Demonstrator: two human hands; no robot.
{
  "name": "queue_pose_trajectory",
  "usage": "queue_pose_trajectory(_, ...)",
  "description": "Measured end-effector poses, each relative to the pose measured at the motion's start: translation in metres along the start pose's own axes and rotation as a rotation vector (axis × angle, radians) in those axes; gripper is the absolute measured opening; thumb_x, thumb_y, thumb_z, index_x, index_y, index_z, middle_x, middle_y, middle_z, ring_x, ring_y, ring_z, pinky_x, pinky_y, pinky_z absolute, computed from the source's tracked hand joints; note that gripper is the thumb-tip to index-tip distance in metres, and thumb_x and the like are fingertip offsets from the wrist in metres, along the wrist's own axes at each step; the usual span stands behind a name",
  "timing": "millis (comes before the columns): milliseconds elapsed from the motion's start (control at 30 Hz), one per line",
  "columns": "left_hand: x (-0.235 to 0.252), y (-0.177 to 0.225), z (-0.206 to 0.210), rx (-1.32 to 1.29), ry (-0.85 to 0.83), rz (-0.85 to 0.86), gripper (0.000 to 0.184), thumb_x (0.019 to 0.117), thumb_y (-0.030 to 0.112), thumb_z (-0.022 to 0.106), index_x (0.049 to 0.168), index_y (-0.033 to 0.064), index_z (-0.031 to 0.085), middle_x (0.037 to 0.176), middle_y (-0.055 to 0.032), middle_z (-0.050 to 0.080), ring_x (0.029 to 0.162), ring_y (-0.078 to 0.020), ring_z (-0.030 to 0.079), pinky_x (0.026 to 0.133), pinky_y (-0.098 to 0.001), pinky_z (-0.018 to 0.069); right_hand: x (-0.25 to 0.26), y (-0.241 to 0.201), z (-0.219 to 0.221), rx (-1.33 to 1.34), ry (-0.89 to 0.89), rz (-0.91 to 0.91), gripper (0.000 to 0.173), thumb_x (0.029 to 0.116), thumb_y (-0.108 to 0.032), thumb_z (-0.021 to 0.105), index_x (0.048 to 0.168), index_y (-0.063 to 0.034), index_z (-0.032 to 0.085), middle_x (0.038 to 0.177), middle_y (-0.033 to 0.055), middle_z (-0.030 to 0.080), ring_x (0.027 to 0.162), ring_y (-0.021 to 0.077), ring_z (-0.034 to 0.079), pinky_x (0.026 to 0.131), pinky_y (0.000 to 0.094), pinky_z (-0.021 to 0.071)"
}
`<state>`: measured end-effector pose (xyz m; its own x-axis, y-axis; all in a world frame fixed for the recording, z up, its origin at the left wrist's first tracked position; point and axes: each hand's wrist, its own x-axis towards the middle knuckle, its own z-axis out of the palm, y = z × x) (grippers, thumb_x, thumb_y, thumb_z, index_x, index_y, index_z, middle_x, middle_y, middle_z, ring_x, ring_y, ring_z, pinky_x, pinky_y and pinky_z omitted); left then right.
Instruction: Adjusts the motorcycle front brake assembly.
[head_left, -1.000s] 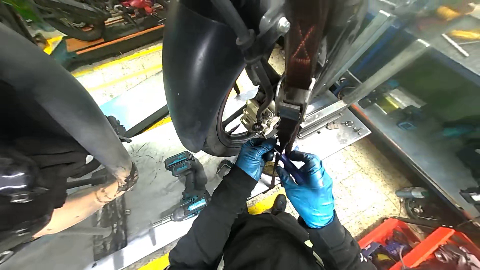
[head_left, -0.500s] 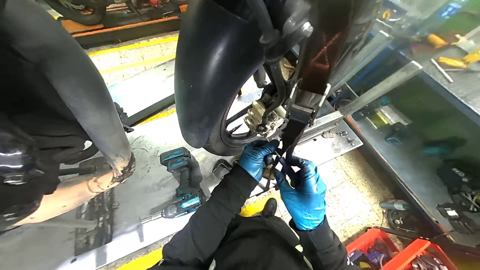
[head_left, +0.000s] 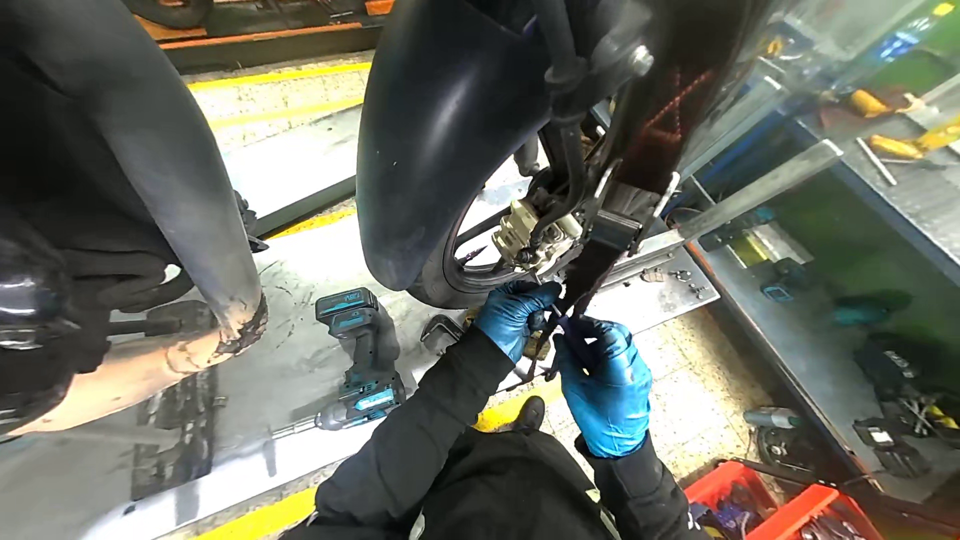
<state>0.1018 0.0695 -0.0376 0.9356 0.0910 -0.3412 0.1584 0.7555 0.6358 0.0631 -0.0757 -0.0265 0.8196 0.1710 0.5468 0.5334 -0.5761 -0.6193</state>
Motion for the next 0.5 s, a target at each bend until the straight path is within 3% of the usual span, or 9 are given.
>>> queue_pose_trajectory(133, -0.003, 0.002, 0.001, -0.008, -0.022, 0.033, 0.006, 0.0921, -0.003, 0.069, 0.092, 0.0026, 0.066, 0.075, -0.0061, 0.065, 0.055, -0.0083, 0.056, 0.053, -0.0218, 0.0511, 0.003, 0.002, -0.002, -0.168, 0.028, -0.056, 0.022, 0.0913, -0.019, 0.075, 0.113, -0.0137, 0.077, 0.100, 0.0074, 0.072, 0.081, 0.0173, 0.071, 0.063, 0.0361, 0.0595)
queue_pose_trajectory(233, -0.003, 0.001, 0.002, -0.006, -0.015, 0.049, 0.006, 0.0921, -0.003, 0.068, 0.092, 0.0029, 0.067, 0.077, -0.0060, 0.065, 0.056, -0.0084, 0.056, 0.053, -0.0215, 0.0509, 0.005, 0.005, -0.002, -0.103, -0.005, -0.044, 0.026, 0.0931, -0.017, 0.073, 0.117, -0.0091, 0.076, 0.097, 0.0087, 0.075, 0.080, 0.0172, 0.072, 0.066, 0.0368, 0.0608)
queue_pose_trajectory(300, -0.003, -0.003, 0.000, -0.041, -0.045, 0.020, 0.009, 0.1011, 0.010, 0.060, 0.101, 0.0054, 0.068, 0.083, -0.0053, 0.067, 0.063, -0.0096, 0.061, 0.058, -0.0234, 0.0542, 0.009, 0.009, -0.010, -0.060, -0.034, -0.054, 0.025, 0.0922, -0.015, 0.073, 0.117, -0.0084, 0.076, 0.099, 0.0079, 0.076, 0.083, 0.0150, 0.073, 0.071, 0.0343, 0.0619)
queue_pose_trajectory(400, -0.008, -0.005, -0.008, -0.158, -0.151, -0.030, 0.047, 0.1105, 0.045, 0.032, 0.115, 0.0119, 0.065, 0.104, -0.0050, 0.072, 0.088, -0.0130, 0.070, 0.072, -0.0269, 0.0577, 0.013, 0.009, -0.034, 0.042, -0.075, -0.003, 0.025, 0.0959, -0.019, 0.072, 0.118, -0.0066, 0.072, 0.102, 0.0045, 0.075, 0.086, 0.0087, 0.072, 0.076, 0.0289, 0.0625)
queue_pose_trajectory(500, -0.019, 0.000, -0.012, -0.297, -0.238, -0.112, 0.077, 0.1047, 0.064, 0.016, 0.126, 0.0090, 0.065, 0.121, -0.0122, 0.072, 0.108, -0.0228, 0.070, 0.090, -0.0373, 0.0587, 0.003, 0.011, -0.040, 0.230, -0.148, 0.077, 0.037, 0.1033, -0.036, 0.061, 0.126, -0.0072, 0.062, 0.096, 0.0010, 0.072, 0.070, 0.0064, 0.066, 0.061, 0.0267, 0.0598)
